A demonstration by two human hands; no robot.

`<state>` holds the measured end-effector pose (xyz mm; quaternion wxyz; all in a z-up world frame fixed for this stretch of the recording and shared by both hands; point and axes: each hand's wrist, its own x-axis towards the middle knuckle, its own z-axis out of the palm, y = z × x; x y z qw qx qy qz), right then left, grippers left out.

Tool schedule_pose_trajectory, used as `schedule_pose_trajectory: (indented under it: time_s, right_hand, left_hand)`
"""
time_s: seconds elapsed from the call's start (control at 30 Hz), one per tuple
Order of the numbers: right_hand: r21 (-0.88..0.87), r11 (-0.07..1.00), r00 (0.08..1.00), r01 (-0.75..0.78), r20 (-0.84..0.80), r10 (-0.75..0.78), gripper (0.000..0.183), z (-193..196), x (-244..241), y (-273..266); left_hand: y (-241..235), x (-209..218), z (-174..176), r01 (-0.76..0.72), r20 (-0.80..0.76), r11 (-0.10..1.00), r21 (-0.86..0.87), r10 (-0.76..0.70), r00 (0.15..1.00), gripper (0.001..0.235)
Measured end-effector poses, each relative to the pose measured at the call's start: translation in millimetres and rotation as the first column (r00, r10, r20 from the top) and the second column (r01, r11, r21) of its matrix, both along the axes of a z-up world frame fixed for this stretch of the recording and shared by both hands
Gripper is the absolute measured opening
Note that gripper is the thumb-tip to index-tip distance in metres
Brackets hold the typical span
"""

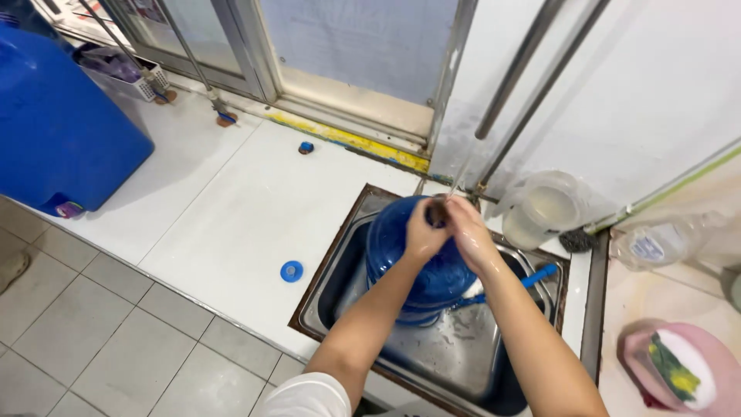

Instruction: Cleaning and rinsing large plastic water jugs at a filling station

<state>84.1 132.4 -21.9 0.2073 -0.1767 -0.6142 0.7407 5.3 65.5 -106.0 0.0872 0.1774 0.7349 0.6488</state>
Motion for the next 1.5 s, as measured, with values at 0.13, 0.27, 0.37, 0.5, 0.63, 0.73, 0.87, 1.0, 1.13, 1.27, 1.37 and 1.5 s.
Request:
schedule_pose_trajectory:
  time_s: [0.13, 0.27, 0.37, 0.5, 0.63, 0.73, 0.87, 1.0, 1.13, 1.27, 1.37, 1.5]
  right_hand:
    - [-0.035, 0.987, 0.972, -0.157, 0.171, 0.160, 0.025, -14.2, -29.4, -18.3]
    - [0.154, 0.935, 0.930, -0.320, 0.241, 0.278, 0.022, -41.3, -45.3, 4.0]
    - [0.267, 0.871, 0.897, -0.413, 0.282, 0.339, 0.025, -33.1, -47.9, 18.5]
    - [0.139, 0.843, 0.836, -0.519, 0.286, 0.467, 0.021, 15.5, -29.7, 29.4]
    - [0.028, 0.968, 0.931, -0.248, 0.285, 0.230, 0.023, -88.4, -67.4, 86.9]
    - [-0.106, 0.991, 0.929, 0.080, 0.368, -0.035, 0.027, -221.7, -104.2, 186.9]
    - [-0.109, 0.987, 0.883, 0.119, 0.466, -0.055, 0.049, -302.3, -115.4, 197.9]
    - [-0.271, 0.953, 0.871, 0.135, 0.490, 0.017, 0.039, -371.7, -154.2, 245.0]
    - [-0.400, 0.913, 0.928, 0.083, 0.364, 0.075, 0.034, -302.6, -141.8, 208.3]
    - [-0.323, 0.944, 0.946, 0.064, 0.321, 0.046, 0.039, -204.2, -84.2, 146.3]
    - [0.140, 0.987, 0.889, -0.079, 0.457, 0.007, 0.045, -140.9, -0.1, 79.6]
    - [-0.151, 0.938, 0.774, 0.312, 0.613, -0.159, 0.081, -52.4, 100.6, -46.5]
  left_hand:
    - [-41.3, -17.1, -31.2, -0.158, 0.090, 0.987, -0.005, 0.158, 0.983, 0.063]
    - [-88.1, -45.2, -17.3, -0.065, 0.056, 0.997, 0.043, 0.063, 0.996, 0.065]
    - [-95.5, -20.6, 18.1, 0.112, 0.076, 0.994, -0.013, -0.111, 0.991, 0.069]
    - [-69.1, 23.9, 34.2, 0.307, -0.101, 0.944, -0.116, -0.319, 0.942, 0.071]
    - [-69.6, 13.5, 11.6, 0.265, -0.166, 0.961, -0.084, -0.275, 0.947, 0.069]
    - [-72.4, 17.8, 17.8, 0.200, -0.343, 0.976, -0.081, -0.216, 0.914, 0.068]
    - [-68.5, 17.1, 19.6, 0.216, -0.274, 0.973, -0.080, -0.230, 0.934, 0.066]
    - [-66.1, 15.3, 11.3, 0.221, -0.228, 0.965, -0.144, -0.250, 0.941, 0.067]
    - [-72.9, 10.3, 11.6, 0.277, -0.145, 0.949, -0.153, -0.299, 0.943, 0.068]
    - [-82.0, 8.0, 34.7, 0.393, -0.146, 0.907, -0.153, -0.414, 0.899, 0.067]
    - [-86.8, 14.4, 32.5, 0.406, -0.152, 0.907, -0.115, -0.420, 0.895, 0.062]
    - [-74.6, 53.9, 64.6, 0.191, 0.064, 0.974, -0.120, -0.184, 0.981, 0.049]
